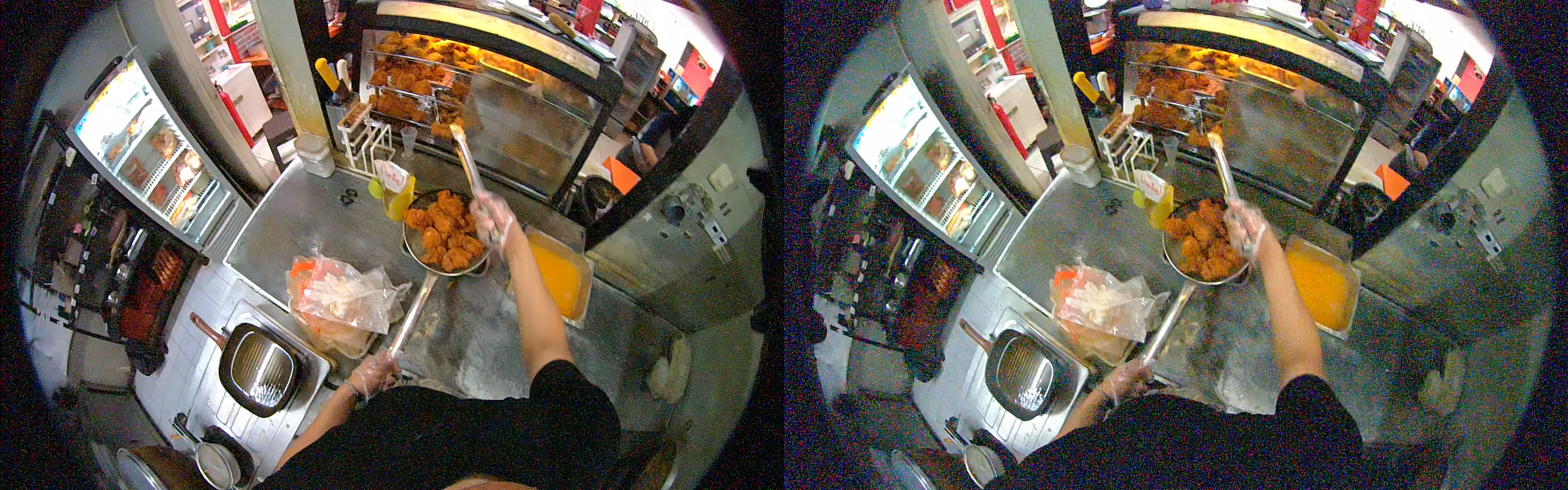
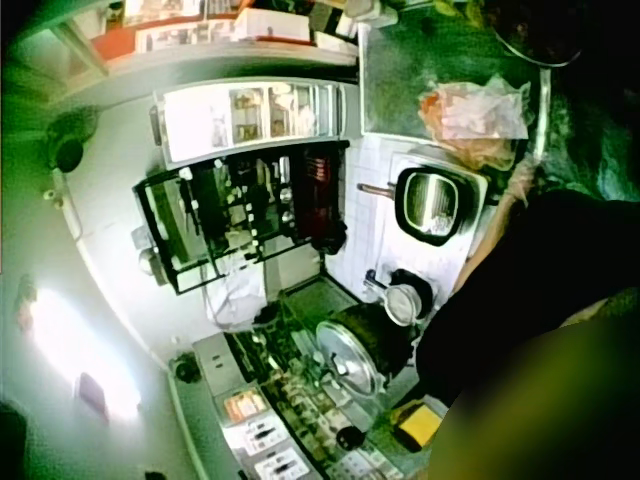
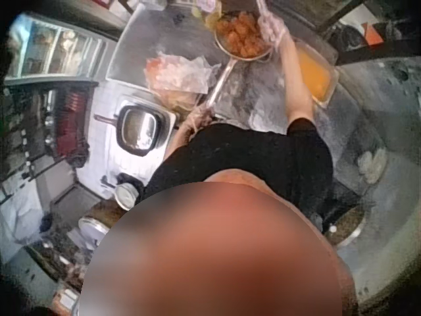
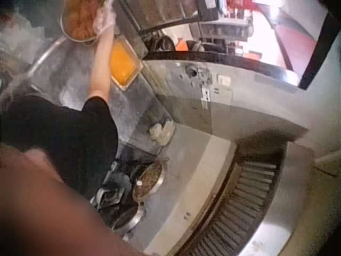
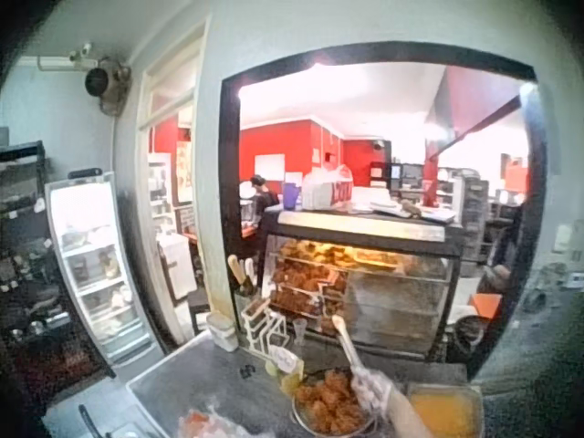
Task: The person uses tongs to transfer fried chicken pieces from a metal strainer into a heated glass display case. They repeatedly pick up pieces and place them onto the warming rack inside the case.
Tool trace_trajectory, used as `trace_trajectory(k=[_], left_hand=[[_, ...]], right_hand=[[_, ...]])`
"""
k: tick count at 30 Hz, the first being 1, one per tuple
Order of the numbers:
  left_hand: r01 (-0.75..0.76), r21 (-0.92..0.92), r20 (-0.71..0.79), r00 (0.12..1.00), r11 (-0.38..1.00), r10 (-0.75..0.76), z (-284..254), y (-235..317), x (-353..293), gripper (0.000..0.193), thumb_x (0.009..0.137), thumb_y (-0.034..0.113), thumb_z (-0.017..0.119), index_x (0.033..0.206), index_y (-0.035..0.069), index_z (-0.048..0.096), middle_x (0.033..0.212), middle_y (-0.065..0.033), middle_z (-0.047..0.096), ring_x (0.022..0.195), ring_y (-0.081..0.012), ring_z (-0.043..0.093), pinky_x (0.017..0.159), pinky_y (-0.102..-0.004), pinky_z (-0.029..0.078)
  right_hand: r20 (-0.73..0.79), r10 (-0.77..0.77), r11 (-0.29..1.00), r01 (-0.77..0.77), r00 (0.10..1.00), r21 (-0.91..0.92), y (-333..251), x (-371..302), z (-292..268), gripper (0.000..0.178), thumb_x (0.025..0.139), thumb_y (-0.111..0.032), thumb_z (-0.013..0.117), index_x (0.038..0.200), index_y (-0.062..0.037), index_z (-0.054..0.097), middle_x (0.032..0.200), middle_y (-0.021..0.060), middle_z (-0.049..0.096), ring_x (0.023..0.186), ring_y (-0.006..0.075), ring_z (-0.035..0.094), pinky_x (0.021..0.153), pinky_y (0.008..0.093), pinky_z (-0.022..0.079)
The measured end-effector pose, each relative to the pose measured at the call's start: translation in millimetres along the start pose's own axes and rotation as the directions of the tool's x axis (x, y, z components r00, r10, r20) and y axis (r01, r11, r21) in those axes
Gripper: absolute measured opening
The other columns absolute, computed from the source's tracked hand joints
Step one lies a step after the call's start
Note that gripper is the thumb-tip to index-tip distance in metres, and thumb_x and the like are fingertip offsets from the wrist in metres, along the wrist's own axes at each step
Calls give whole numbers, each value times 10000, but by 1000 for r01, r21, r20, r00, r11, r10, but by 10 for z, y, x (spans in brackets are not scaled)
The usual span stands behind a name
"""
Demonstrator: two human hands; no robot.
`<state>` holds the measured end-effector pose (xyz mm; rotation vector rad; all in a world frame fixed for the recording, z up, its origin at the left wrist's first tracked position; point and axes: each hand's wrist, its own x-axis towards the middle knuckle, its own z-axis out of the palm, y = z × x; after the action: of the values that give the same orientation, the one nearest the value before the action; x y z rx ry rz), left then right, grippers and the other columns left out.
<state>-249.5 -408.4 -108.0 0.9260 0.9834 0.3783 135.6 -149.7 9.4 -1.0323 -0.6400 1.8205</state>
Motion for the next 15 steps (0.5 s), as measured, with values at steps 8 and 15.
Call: trace_trajectory(k=[8, 15], left_hand=[[-4, -38, -28, 1000, 999, 3, -63, -68, 8, 309, 993, 371, 535, 1109, 85, 525, 848, -1, 592, 618, -93, 532, 488, -247, 434], [37, 34, -28, 999, 999, -36, -39, 66, -47, 300, 1004, 379, 530, 1073, 88, 535, 857, 17, 570, 672, -89, 544, 509, -234, 440]], right_hand=[[5, -122, 981, 119, 993, 153, -1333, 2414, 586, 317, 953, -405, 592, 758, -161, 532, 524, -70, 476, 389, 88, 401, 350, 257, 311], [-150, -193, 970, 211, 970, 120, -1597, 3281, 909, 233, 955, -367, 607, 878, -171, 509, 596, 4, 546, 414, 129, 465, 364, 286, 351]])
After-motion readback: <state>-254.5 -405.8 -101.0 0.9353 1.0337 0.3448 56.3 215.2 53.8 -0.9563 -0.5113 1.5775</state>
